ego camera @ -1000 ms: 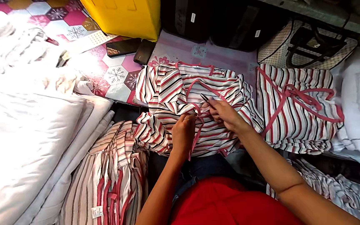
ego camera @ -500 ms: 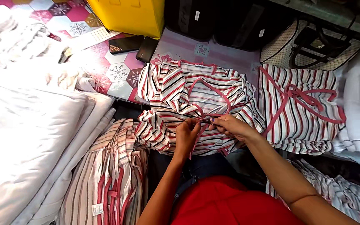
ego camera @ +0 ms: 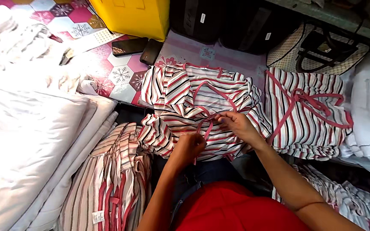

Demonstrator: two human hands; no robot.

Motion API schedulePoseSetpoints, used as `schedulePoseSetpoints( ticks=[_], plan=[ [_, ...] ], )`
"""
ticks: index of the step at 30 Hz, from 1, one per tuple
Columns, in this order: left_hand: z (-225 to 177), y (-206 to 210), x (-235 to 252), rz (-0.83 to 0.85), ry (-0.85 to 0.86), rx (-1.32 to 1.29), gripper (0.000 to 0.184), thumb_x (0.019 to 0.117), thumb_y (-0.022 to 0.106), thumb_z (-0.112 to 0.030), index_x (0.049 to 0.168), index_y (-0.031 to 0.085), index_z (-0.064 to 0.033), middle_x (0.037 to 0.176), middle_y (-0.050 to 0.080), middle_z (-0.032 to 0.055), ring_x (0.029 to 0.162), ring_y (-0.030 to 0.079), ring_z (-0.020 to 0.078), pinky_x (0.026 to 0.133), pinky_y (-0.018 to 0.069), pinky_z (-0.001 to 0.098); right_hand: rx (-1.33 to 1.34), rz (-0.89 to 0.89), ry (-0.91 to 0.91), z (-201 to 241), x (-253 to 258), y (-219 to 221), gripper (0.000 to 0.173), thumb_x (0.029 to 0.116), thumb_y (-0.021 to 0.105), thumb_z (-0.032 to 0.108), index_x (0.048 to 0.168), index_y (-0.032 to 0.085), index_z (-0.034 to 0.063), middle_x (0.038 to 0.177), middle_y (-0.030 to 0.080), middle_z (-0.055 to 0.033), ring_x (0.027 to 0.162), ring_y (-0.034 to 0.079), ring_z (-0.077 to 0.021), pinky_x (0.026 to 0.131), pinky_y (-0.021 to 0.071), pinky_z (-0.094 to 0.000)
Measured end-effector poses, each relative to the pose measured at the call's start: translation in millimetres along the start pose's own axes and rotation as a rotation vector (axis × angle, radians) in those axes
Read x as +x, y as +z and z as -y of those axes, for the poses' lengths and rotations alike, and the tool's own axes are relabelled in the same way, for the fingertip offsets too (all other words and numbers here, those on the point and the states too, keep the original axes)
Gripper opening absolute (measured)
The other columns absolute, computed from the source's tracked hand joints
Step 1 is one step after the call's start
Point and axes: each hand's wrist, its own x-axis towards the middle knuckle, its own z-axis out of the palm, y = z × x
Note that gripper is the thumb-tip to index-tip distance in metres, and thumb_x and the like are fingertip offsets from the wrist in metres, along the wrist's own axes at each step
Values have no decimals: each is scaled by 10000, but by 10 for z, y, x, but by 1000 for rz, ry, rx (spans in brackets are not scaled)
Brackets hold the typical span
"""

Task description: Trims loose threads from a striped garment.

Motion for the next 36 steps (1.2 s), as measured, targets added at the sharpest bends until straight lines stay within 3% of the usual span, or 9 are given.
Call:
schedulePoseSetpoints(
  ticks=[4, 7, 12, 19, 24, 28, 31, 34, 36],
  plan=[
    [-147, -128, -74, 345, -24, 276, 192, 1002, 631, -162, 1029, 754, -17, 878, 738, 132, 783, 707, 262, 788, 561, 496, -295, -100, -59, -76, 234, 263, 266, 975, 691, 204, 1144, 742, 5, 922, 746, -191, 872, 721, -361, 811, 534, -601],
    [-238, -112, -12, 262, -112, 335, 226, 1020, 590, -152, 1097, 758, -22, 1037, 742, 198, 1021, 700, 388, 915, 503, 630, -36, -31, 125, -50, 428, 220, 189, 1018, 632, 148, 1047, 729, -12, 856, 694, -118, 772, 639, -186, 752, 534, -404],
    [-346, 97, 377, -98, -228, 304, 377, 1093, 429, -211, 1303, 676, -18, 1032, 733, 200, 1012, 699, 374, 932, 512, 573, 542, 85, 413, -1, 540, 101, 166, 1048, 554, 92, 895, 584, 36, 558, 387, 74, 443, 342, -5, 450, 321, -156],
    [-85, 93, 601, -293, -133, 309, 243, 999, 599, -173, 1076, 755, -3, 1099, 709, 180, 985, 691, 348, 865, 531, 568, 629, 57, 492, -39, 647, 119, 193, 1049, 545, 90, 860, 568, 60, 542, 364, 80, 426, 319, -1, 429, 292, -152],
    [65, -447, 635, -402, -88, 239, 163, 992, 658, -115, 1018, 754, 13, 871, 725, 200, 820, 696, 374, 785, 528, 612, 521, 31, 432, -134, 775, 183, 221, 1056, 554, 133, 847, 558, 58, 556, 379, 68, 422, 309, -6, 421, 283, -155],
    [69, -522, 646, -729, -38, 453, 267, 1008, 581, -62, 1238, 697, 13, 1216, 661, 271, 1145, 624, 465, 956, 485, 636, 266, -138, 256, -193, 755, 128, 279, 1069, 554, 265, 1114, 642, 4, 747, 530, -34, 545, 410, -67, 515, 382, -245],
    [-22, -194, 538, -896, 138, 527, 268, 967, 561, -60, 1174, 684, 60, 1193, 635, 288, 1124, 626, 446, 919, 526, 562, 136, -236, 181, -176, 626, -22, 326, 1101, 465, 260, 1234, 616, 3, 836, 595, -111, 650, 526, -165, 614, 483, -368],
    [69, 292, 557, -699, 116, 490, 291, 939, 700, -220, 1041, 724, 52, 1007, 698, 232, 915, 711, 387, 742, 584, 522, -4, -242, 124, -159, 581, -110, 255, 1098, 439, 133, 1211, 625, -2, 916, 640, -122, 706, 604, -197, 669, 537, -397],
    [202, 313, 577, -478, -9, 398, 267, 978, 650, -173, 1092, 717, 59, 1081, 702, 241, 980, 704, 399, 829, 559, 569, -102, -230, 55, -159, 530, -151, 222, 1065, 473, 59, 1167, 656, -13, 1099, 657, -173, 859, 642, -258, 777, 541, -461]
  ],
)
